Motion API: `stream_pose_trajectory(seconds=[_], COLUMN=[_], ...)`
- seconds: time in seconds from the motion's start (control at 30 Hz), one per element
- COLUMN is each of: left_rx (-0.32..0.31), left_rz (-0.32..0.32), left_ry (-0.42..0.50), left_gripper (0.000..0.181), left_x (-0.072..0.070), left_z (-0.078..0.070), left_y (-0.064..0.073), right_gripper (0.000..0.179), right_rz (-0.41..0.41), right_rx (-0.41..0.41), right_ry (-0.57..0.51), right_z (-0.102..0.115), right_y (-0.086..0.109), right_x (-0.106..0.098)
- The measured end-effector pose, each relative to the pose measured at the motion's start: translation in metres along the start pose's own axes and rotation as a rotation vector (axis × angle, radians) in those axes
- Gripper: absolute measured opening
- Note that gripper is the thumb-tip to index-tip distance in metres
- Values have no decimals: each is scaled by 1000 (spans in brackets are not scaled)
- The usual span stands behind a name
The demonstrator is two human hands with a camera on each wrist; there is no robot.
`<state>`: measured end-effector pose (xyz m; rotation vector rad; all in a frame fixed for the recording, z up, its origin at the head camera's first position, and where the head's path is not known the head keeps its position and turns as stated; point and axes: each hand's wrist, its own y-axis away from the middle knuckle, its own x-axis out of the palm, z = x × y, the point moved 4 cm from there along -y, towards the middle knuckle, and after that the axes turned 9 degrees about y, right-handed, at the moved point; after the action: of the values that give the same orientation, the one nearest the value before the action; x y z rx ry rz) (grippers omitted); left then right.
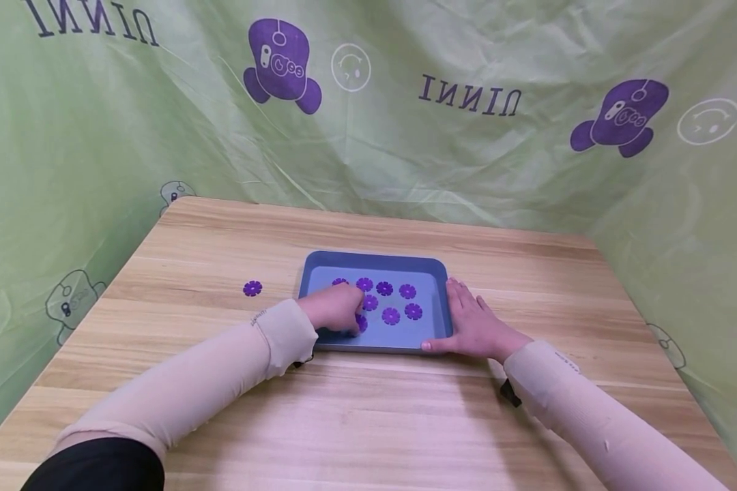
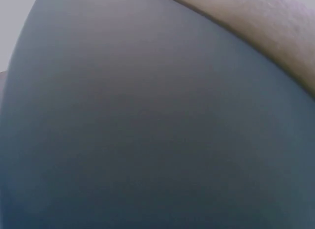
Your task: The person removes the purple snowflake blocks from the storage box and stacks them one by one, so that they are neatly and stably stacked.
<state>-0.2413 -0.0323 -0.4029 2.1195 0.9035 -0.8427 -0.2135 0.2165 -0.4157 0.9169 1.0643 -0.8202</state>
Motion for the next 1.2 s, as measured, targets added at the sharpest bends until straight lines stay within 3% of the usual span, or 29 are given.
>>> stream_pose_trajectory(seconds=[0.33, 0.57, 0.83, 0.97, 1.2], left_rx=[77, 89, 86, 76, 85], left_rz=[-5, -3, -46, -78, -206], left_ry=[29, 54, 60, 94, 202], left_gripper=[27, 29, 17, 12, 3], left_x=[-8, -10, -16, -22, -38], left_z=[6, 10, 17, 21, 34], left_y=[4, 7, 11, 15, 21], right_gripper=[137, 135, 136, 136, 137], right_rz=[-5, -14, -13, -9, -5], right_rx=[-10, -22, -10, -3, 3], right_ry=[12, 35, 37, 36, 28], right_z=[1, 3, 1, 0, 1], right_y=[0, 1, 1, 2, 2], right_x=[0, -1, 0, 0, 0])
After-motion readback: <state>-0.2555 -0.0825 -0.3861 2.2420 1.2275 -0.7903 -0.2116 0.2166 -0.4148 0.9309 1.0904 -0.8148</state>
